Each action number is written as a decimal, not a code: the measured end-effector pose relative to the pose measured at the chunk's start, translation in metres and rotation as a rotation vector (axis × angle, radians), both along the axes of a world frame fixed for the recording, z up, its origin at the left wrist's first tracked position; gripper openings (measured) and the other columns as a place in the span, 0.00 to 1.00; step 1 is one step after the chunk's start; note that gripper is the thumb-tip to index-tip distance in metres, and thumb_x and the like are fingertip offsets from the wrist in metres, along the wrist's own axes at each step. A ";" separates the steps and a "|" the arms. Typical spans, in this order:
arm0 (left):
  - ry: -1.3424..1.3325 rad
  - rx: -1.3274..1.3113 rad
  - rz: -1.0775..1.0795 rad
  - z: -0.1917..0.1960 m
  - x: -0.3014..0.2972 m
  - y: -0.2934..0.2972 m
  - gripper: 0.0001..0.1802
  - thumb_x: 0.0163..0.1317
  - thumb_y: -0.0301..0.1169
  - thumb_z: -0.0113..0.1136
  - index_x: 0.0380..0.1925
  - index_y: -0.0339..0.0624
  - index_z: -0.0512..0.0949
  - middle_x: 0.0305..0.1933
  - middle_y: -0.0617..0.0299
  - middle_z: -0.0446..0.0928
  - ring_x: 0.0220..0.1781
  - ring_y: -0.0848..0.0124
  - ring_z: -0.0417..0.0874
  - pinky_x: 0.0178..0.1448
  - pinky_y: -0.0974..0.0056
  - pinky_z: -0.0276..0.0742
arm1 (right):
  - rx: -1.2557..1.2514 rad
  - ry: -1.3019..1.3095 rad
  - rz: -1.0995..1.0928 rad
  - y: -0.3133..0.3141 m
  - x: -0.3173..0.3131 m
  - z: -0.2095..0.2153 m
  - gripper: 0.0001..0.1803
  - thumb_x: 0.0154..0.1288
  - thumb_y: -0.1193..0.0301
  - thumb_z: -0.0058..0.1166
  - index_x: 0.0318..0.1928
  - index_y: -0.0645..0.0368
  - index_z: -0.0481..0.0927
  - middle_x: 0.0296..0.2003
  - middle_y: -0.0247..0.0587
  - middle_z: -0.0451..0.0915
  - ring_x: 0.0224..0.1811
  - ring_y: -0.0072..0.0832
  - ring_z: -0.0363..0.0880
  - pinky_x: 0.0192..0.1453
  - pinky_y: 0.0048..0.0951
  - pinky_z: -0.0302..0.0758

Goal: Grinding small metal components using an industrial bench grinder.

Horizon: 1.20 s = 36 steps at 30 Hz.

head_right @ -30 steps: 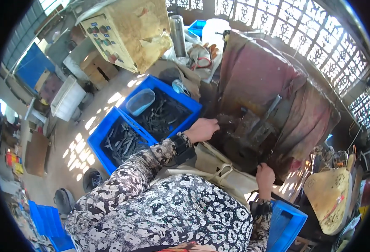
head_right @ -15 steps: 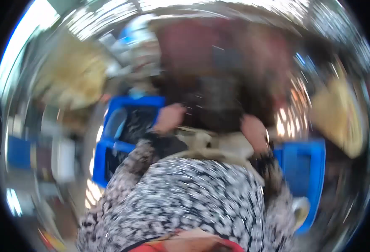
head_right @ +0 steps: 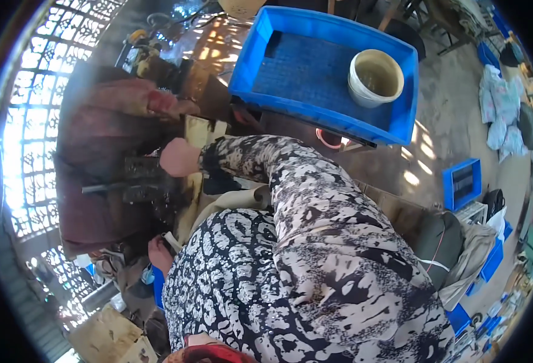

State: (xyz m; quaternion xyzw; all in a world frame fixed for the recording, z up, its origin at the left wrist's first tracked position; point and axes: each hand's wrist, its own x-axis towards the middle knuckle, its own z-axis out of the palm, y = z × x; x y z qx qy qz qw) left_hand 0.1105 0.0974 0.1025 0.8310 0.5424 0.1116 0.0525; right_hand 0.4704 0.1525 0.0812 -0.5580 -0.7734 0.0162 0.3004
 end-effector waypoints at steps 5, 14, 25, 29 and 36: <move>-0.011 -0.011 0.022 0.006 0.006 -0.004 0.13 0.58 0.23 0.48 0.39 0.39 0.81 0.36 0.52 0.77 0.39 0.55 0.80 0.44 0.55 0.74 | 0.011 0.021 0.019 0.002 -0.001 0.001 0.06 0.43 0.67 0.56 0.19 0.53 0.82 0.20 0.43 0.81 0.24 0.41 0.83 0.23 0.40 0.75; -0.023 -0.011 0.042 0.009 0.015 -0.009 0.13 0.58 0.23 0.49 0.39 0.40 0.81 0.36 0.52 0.78 0.39 0.55 0.80 0.44 0.55 0.75 | -0.067 -0.007 -0.012 0.000 0.002 -0.005 0.07 0.39 0.63 0.57 0.17 0.51 0.83 0.21 0.43 0.81 0.24 0.40 0.82 0.24 0.39 0.73; 0.053 0.177 0.259 0.011 0.048 -0.004 0.10 0.54 0.27 0.53 0.33 0.49 0.83 0.33 0.57 0.78 0.38 0.57 0.82 0.38 0.55 0.79 | -0.327 -0.183 0.050 0.013 0.029 0.021 0.11 0.62 0.61 0.52 0.39 0.51 0.82 0.33 0.47 0.83 0.35 0.45 0.84 0.37 0.46 0.79; -0.560 0.133 0.327 0.026 0.049 -0.021 0.14 0.54 0.20 0.50 0.35 0.44 0.84 0.35 0.56 0.79 0.36 0.59 0.82 0.38 0.60 0.78 | -0.476 -0.003 0.138 0.017 0.023 0.047 0.15 0.62 0.66 0.56 0.47 0.59 0.80 0.39 0.56 0.81 0.42 0.52 0.81 0.44 0.46 0.76; -1.302 -0.306 0.449 0.075 0.094 -0.045 0.15 0.66 0.20 0.47 0.49 0.39 0.80 0.41 0.68 0.75 0.33 0.79 0.73 0.38 0.72 0.72 | -0.340 0.323 0.746 0.022 -0.069 0.121 0.17 0.64 0.74 0.53 0.53 0.62 0.78 0.41 0.56 0.81 0.40 0.49 0.81 0.44 0.40 0.77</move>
